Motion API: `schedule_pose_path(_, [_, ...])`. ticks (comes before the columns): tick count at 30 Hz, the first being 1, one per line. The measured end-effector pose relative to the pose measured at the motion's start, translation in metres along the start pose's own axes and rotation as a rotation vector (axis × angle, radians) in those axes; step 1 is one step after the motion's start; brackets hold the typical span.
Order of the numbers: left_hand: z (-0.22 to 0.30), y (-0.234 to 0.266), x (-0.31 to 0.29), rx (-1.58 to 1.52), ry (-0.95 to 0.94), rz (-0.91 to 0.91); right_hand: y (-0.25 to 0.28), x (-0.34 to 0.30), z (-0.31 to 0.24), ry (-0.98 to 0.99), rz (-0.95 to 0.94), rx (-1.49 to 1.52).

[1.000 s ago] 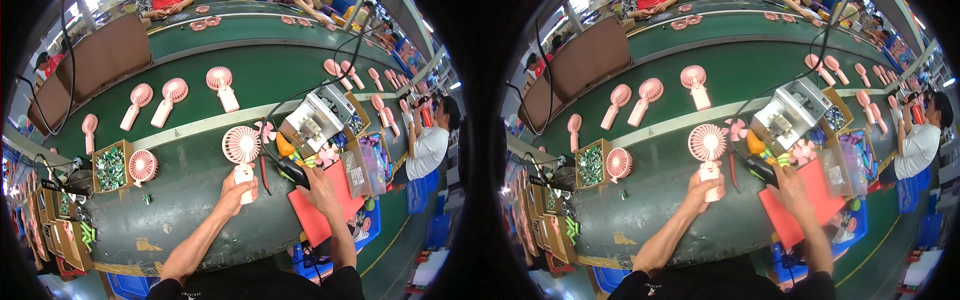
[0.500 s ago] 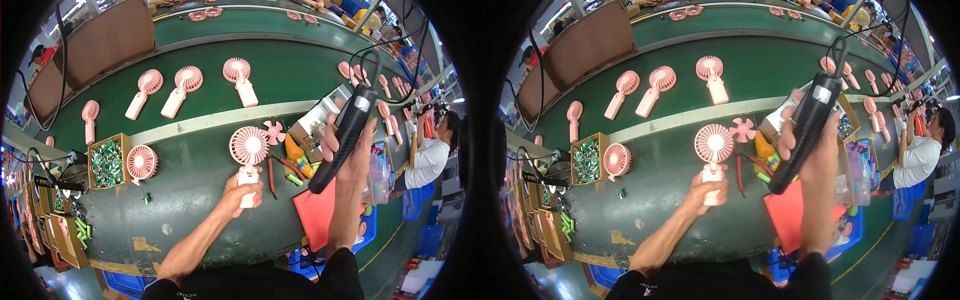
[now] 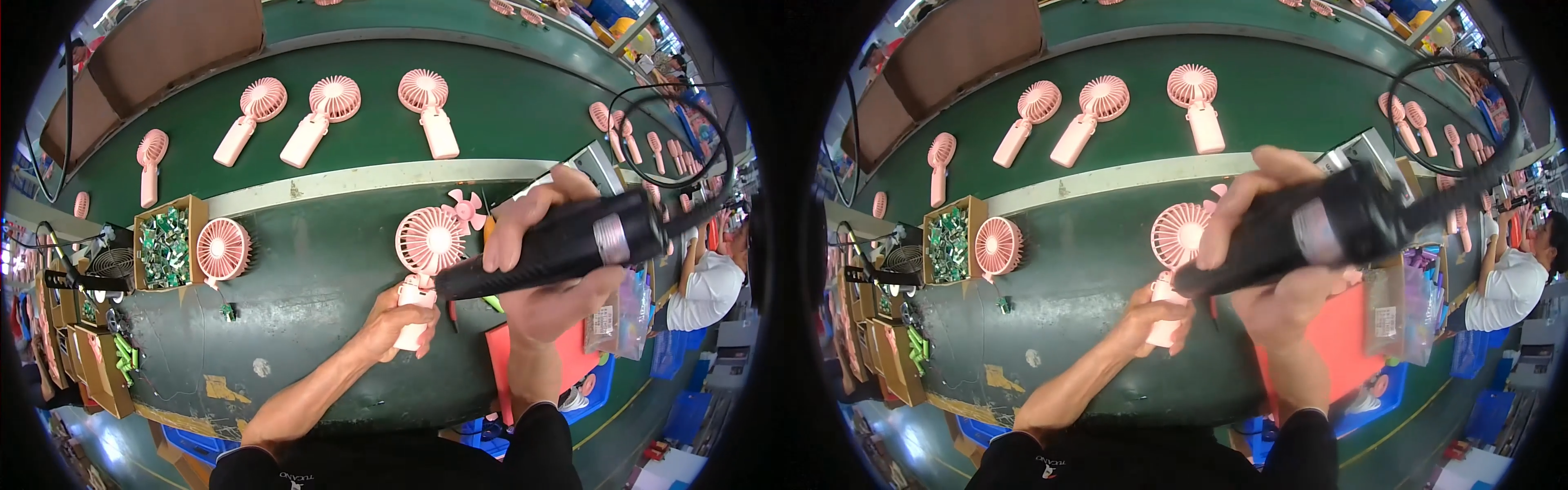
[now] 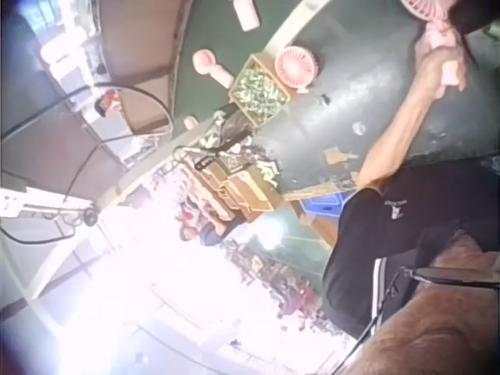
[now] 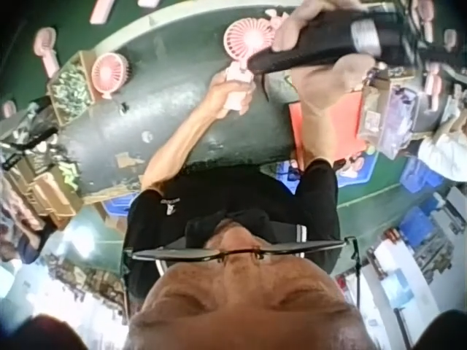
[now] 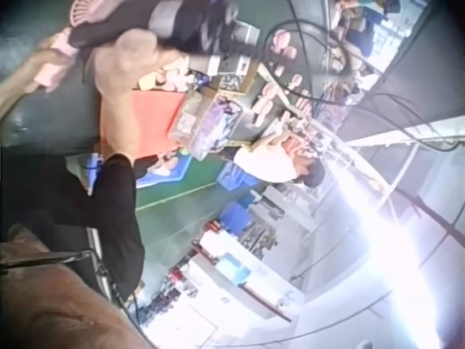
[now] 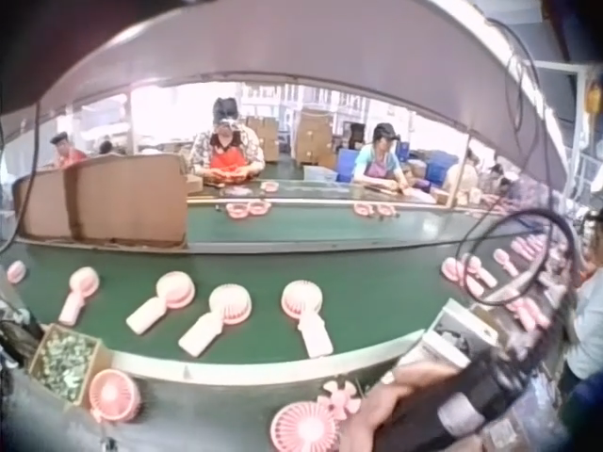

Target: The person assembles portable fans by fitting circuit boards and batteries into the plastic handles, snapping the casings together, securing them with an electric screwdriver, and placing the completed fans onto the conveyor belt.

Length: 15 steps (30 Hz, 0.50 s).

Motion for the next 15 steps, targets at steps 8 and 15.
schedule_pose_path(8, [0.002, -0.003, -0.002, 0.019, -0.003, 0.027, -0.012, -0.007, 0.009, -0.102, -0.043, -0.218])
schedule_pose_path(15, [0.002, 0.001, -0.003, 0.023, -0.017, 0.046, -0.017, -0.01, 0.017, -0.056, -0.073, -0.211])
Point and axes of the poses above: each hand's wrist, its own x-axis towards the middle knuckle, its own y-axis out of the back of the hand, z = x × y, the point moved 10 cm from there along x, towards the middle knuckle, and after that the axes turned 5 degrees about -x, right-handed, at the moved point
